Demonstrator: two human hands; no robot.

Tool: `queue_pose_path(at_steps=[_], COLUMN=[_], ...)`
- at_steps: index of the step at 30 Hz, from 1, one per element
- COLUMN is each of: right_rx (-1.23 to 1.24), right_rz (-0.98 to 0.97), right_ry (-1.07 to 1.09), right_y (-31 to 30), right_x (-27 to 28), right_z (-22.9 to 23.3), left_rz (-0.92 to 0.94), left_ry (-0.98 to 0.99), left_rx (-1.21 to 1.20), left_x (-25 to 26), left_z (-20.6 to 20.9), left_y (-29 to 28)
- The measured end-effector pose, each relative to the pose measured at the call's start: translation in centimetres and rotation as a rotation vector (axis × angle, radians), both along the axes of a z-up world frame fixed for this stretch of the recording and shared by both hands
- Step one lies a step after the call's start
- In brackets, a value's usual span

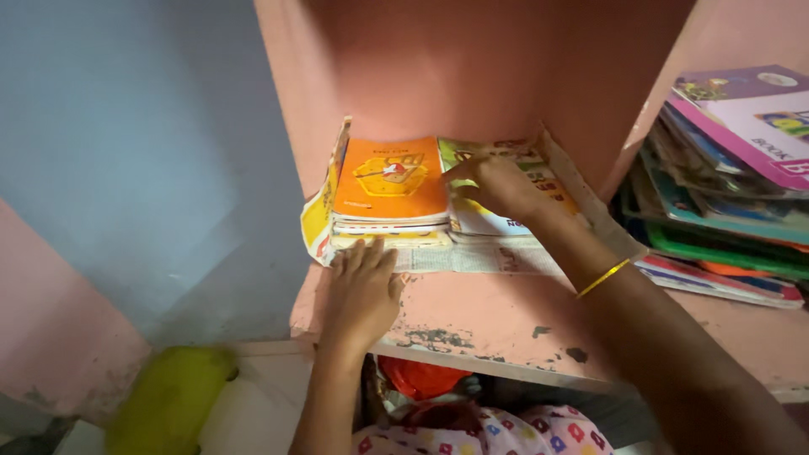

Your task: The person organizes books and papers by hand on a shelf, moving stacks, turning pages, and smoothing newspaper liners.

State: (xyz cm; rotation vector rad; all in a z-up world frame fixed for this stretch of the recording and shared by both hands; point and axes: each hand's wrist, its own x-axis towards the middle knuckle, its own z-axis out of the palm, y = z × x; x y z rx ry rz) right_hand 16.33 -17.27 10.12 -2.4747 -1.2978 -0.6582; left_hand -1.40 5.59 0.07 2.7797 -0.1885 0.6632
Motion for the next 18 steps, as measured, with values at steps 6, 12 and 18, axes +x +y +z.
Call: queue_pose_path(at_steps=[6,12,18], right_rx=[-0.165,-0.186,-0.246], right_rz=[-0.072,0.029,-0.013], right_ry=[0.022,-0.052,0.016], right_y=[0.6,0.6,1.1], right_x=[-1.4,-1.9,-2.3], right_z=[-0.1,0.1,0.0], left_rz=[0.001,-0.007,-0.012], left_ry=[-0.006,0.020,0.012], left_rx=[0.015,-0.013,-0.008], left_x=[0.2,0.2,0.1], left_z=[-0.3,-0.2,-0.1], left_y=[0.0,0.1,0.0])
